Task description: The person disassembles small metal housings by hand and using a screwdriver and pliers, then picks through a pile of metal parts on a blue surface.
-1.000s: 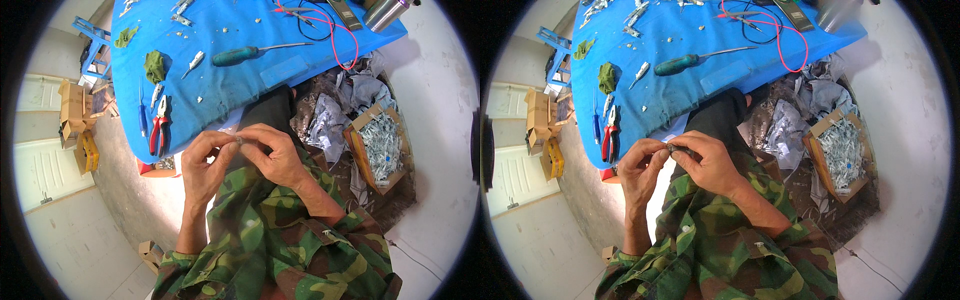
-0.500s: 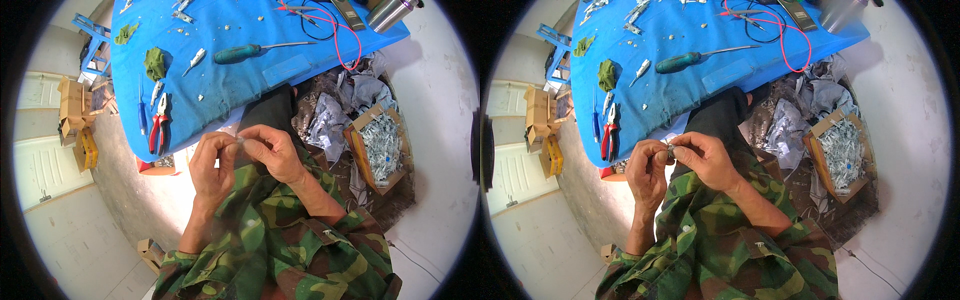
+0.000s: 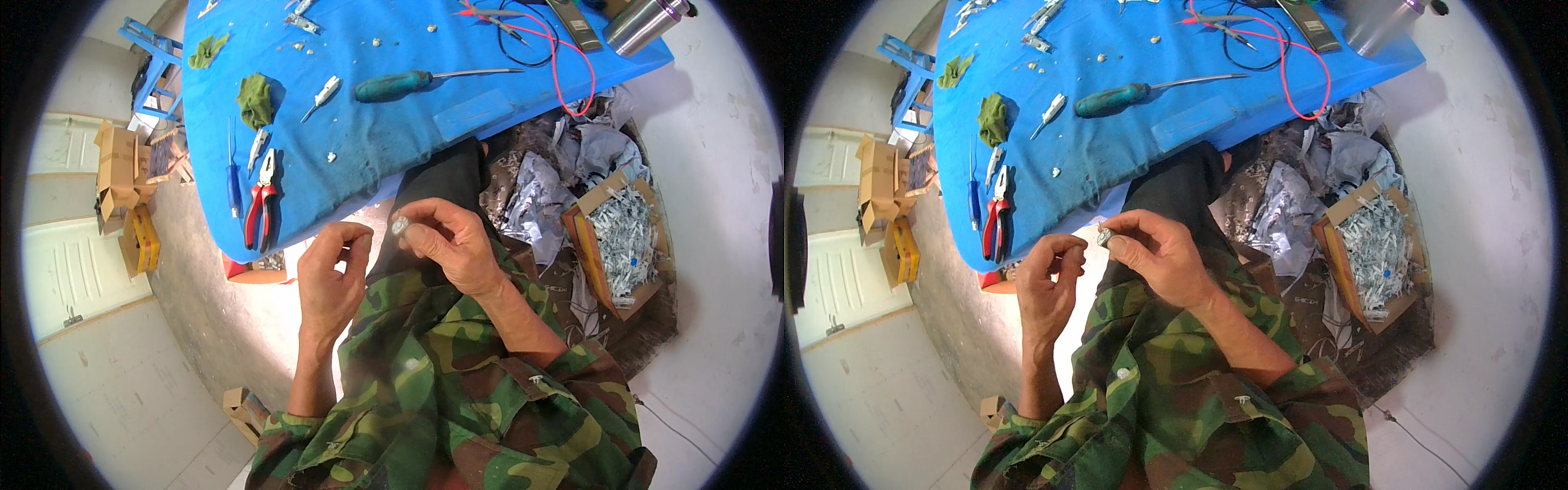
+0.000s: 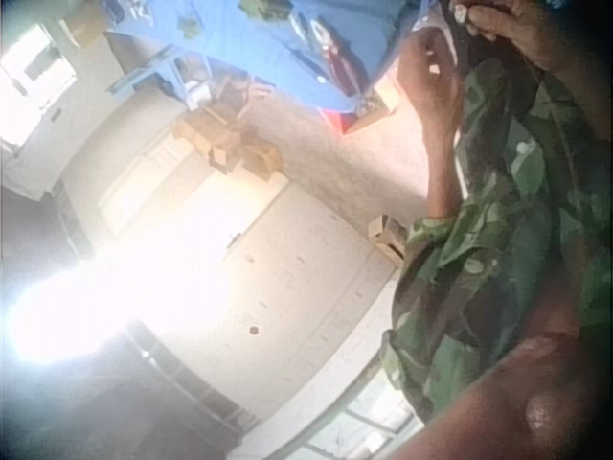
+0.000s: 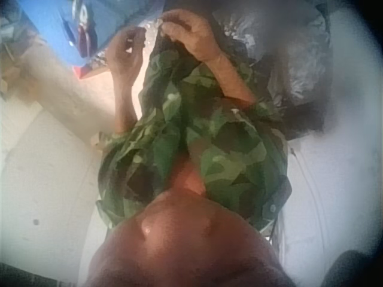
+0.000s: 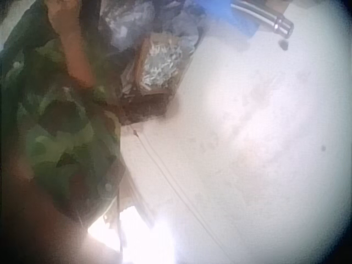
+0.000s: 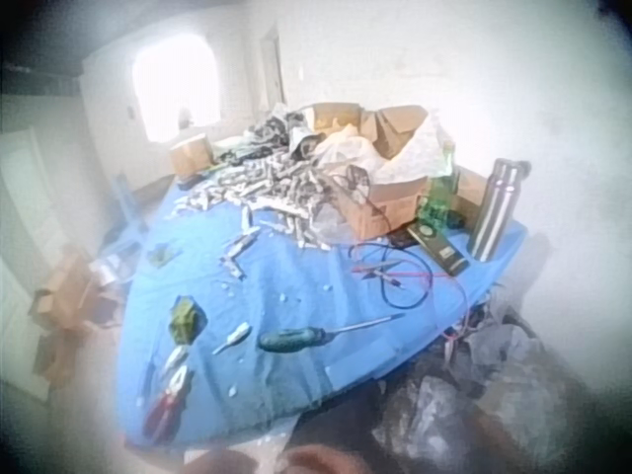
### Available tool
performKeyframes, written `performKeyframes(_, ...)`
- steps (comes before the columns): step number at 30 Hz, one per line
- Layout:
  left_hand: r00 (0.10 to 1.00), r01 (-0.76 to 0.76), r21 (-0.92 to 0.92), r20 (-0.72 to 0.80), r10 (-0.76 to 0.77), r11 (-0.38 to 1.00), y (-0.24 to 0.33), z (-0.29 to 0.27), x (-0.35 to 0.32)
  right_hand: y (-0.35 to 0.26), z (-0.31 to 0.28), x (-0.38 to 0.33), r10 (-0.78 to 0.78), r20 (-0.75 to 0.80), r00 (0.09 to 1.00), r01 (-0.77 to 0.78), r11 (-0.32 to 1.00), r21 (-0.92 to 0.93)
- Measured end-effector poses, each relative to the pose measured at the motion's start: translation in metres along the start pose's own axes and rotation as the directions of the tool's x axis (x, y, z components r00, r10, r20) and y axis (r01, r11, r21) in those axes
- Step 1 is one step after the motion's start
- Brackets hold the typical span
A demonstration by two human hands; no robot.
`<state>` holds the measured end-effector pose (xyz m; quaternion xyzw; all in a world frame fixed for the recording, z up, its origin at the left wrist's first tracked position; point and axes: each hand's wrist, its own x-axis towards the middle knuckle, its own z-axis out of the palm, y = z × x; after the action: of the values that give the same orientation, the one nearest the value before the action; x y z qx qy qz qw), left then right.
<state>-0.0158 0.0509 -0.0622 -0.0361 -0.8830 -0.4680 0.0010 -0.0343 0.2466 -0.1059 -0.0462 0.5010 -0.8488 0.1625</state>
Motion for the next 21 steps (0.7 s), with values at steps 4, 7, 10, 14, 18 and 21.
performKeyframes(4,0.997,0.024,0.098,-0.079,-0.016,0.995,0.018,-0.002,-0.003,0.003,0.001,0.0,-0.017,-0.012,1.0,0.016,0.998,-0.066)
performKeyframes(7,0.995,-0.038,0.064,-0.094,0.044,0.997,0.021,-0.005,-0.004,0.002,0.003,0.001,-0.006,-0.003,1.0,0.006,0.992,-0.128)
performKeyframes(10,0.991,-0.079,0.04,-0.108,0.083,0.996,0.024,-0.001,-0.001,0.002,0.006,0.001,-0.002,0.001,1.0,0.002,0.985,-0.172)
performKeyframes(14,0.988,-0.126,0.076,-0.086,0.132,0.989,0.02,0.002,0.001,0.004,0.008,0.001,-0.055,0.014,0.998,0.057,0.96,-0.276)
performKeyframes(18,0.984,-0.168,0.172,-0.038,0.176,0.971,0.013,0.003,-0.001,0.003,0.01,0.002,-0.039,-0.011,0.999,0.034,0.957,-0.288)
performKeyframes(21,0.965,-0.251,0.304,-0.002,0.264,0.919,0.006,0.007,-0.002,0.007,0.011,0.003,-0.026,-0.027,0.999,0.017,0.954,-0.3)
